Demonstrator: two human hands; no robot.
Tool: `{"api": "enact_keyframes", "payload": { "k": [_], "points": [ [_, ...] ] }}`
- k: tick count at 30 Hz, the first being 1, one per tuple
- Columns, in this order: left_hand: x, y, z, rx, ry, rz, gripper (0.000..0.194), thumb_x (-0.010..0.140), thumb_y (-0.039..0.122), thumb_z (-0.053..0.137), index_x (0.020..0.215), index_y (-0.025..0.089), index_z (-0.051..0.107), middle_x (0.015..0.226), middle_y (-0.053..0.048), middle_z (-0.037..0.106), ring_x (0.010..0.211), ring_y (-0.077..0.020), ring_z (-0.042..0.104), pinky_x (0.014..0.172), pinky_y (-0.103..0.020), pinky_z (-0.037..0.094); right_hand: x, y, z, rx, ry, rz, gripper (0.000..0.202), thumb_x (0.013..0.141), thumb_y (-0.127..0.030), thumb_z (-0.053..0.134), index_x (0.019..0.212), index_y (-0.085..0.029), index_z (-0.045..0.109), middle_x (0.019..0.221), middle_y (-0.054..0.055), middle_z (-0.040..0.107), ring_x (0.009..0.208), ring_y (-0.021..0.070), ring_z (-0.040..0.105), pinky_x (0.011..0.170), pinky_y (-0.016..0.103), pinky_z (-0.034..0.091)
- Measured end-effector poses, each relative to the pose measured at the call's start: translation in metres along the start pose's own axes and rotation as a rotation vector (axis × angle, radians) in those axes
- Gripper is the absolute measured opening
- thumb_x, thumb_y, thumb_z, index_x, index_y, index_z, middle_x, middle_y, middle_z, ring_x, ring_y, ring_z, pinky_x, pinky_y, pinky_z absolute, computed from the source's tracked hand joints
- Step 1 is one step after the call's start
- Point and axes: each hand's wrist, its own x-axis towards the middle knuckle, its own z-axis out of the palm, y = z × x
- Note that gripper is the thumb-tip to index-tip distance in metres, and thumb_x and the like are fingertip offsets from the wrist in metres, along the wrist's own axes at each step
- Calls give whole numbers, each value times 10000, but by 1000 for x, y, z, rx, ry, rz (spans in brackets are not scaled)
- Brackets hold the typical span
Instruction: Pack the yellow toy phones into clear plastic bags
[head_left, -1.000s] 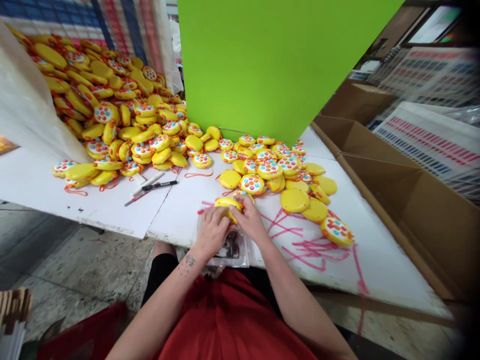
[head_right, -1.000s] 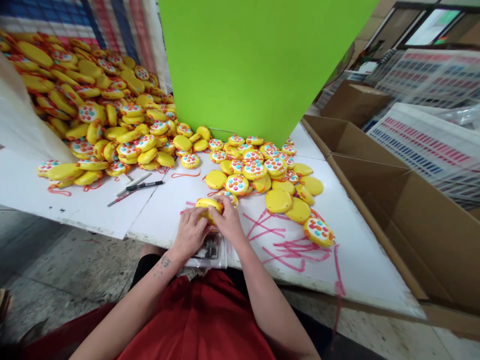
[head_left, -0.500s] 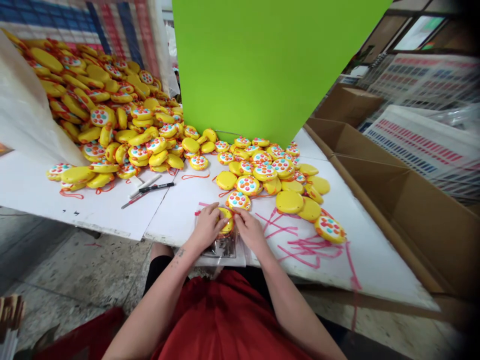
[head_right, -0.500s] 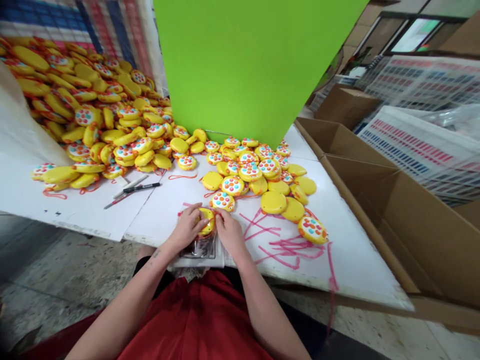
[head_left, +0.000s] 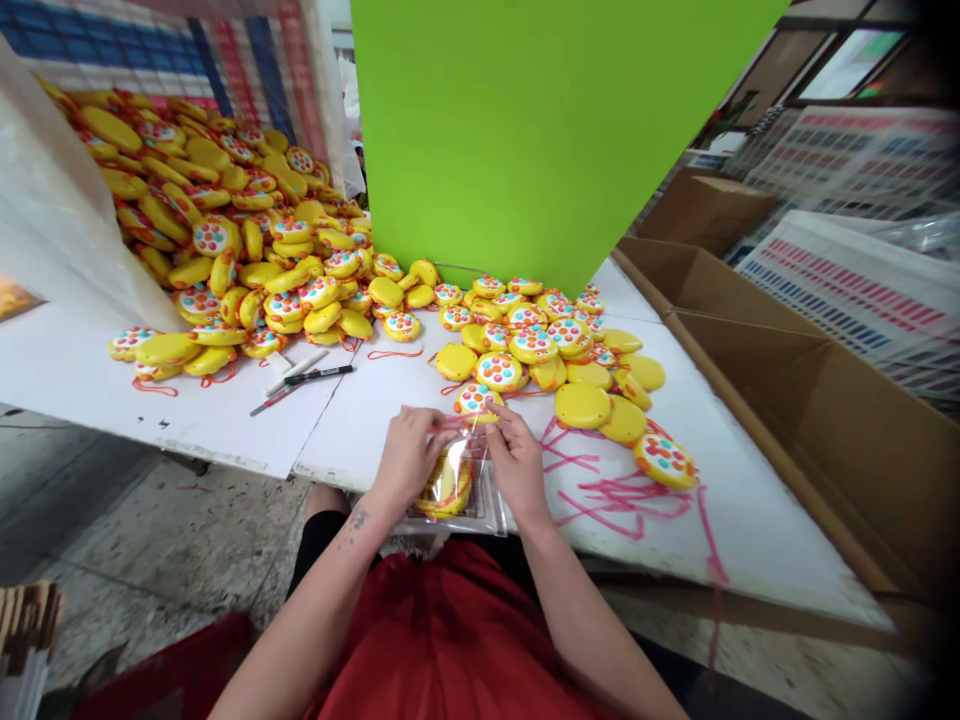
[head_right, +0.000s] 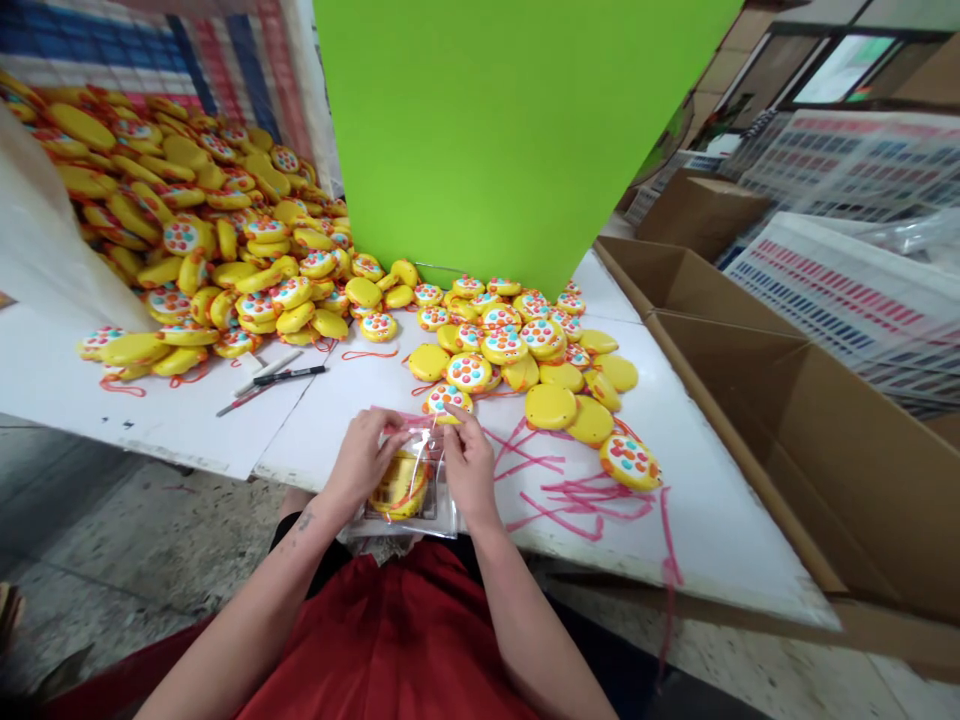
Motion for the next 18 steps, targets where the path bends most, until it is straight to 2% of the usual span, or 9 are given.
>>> {"api": "enact_keyframes", "payload": {
  "k": [2, 3, 5, 8, 11, 13, 15, 18],
  "points": [
    [-4, -5, -2, -135, 178, -77, 334, 884, 381, 525, 1143, 171, 518, 1191, -137, 562, 1087, -248, 520, 916, -403, 422, -3, -5, -1, 66, 20, 0, 385, 845, -395, 563, 1187, -218, 551, 817, 29, 678, 702, 177, 648, 621, 324, 561],
    [-6, -8, -2, -230, 208, -147, 414, 888, 393, 508, 1229, 162, 464, 1264, -156, 516, 1102, -244, 519, 897, -394, 441, -4, -7, -1, 88, 27, -5, 381, 846, -399, 567, 1182, -220, 547, 808, 25, 676, 681, 172, 648, 605, 322, 563],
    [-9, -13, -1, -450, 128, -308, 490, 884, 421, 490, 1285, 149, 417, 1239, -156, 537, 993, -215, 578, 790, -347, 483, -6, -9, -2, 109, 39, -21, 370, 847, -399, 577, 1169, -221, 547, 797, 18, 675, 655, 165, 649, 592, 320, 568],
    [-11, -15, 1, -687, -73, -453, 395, 848, 465, 519, 1065, 137, 554, 921, -69, 647, 723, -150, 586, 630, -263, 458, -6, -8, -4, 95, 59, -32, 354, 855, -397, 571, 1160, -217, 548, 796, 19, 680, 659, 166, 655, 601, 324, 575],
    [-11, -11, 1, -754, -96, -463, 305, 841, 470, 520, 825, 166, 518, 830, -38, 654, 656, -123, 554, 572, -228, 422, -4, -5, -8, 18, 65, -60, 345, 880, -381, 530, 1181, -213, 543, 867, 45, 692, 729, 178, 669, 655, 348, 583],
    [-11, -7, 1, -759, -94, -431, 278, 861, 461, 492, 819, 187, 464, 894, -51, 673, 722, -142, 585, 591, -236, 441, -2, -6, -11, -118, 108, -186, 335, 888, -340, 516, 1196, -213, 549, 1038, 81, 678, 902, 198, 660, 792, 394, 570],
    [-11, 0, -1, -731, -108, -385, 251, 885, 446, 458, 872, 195, 462, 950, -66, 682, 795, -163, 610, 623, -255, 466, 0, -10, -12, -315, 161, -409, 310, 880, -272, 530, 1182, -217, 575, 1159, 92, 639, 1070, 212, 599, 940, 437, 504],
    [-12, 14, -4, -662, -139, -318, 256, 919, 410, 406, 1022, 193, 494, 1026, -80, 683, 829, -169, 628, 651, -270, 483, 1, -23, -8, -567, 131, -727, 296, 859, -170, 563, 1144, -236, 607, 1055, 59, 686, 1076, 210, 575, 964, 427, 477]
  ]
}}
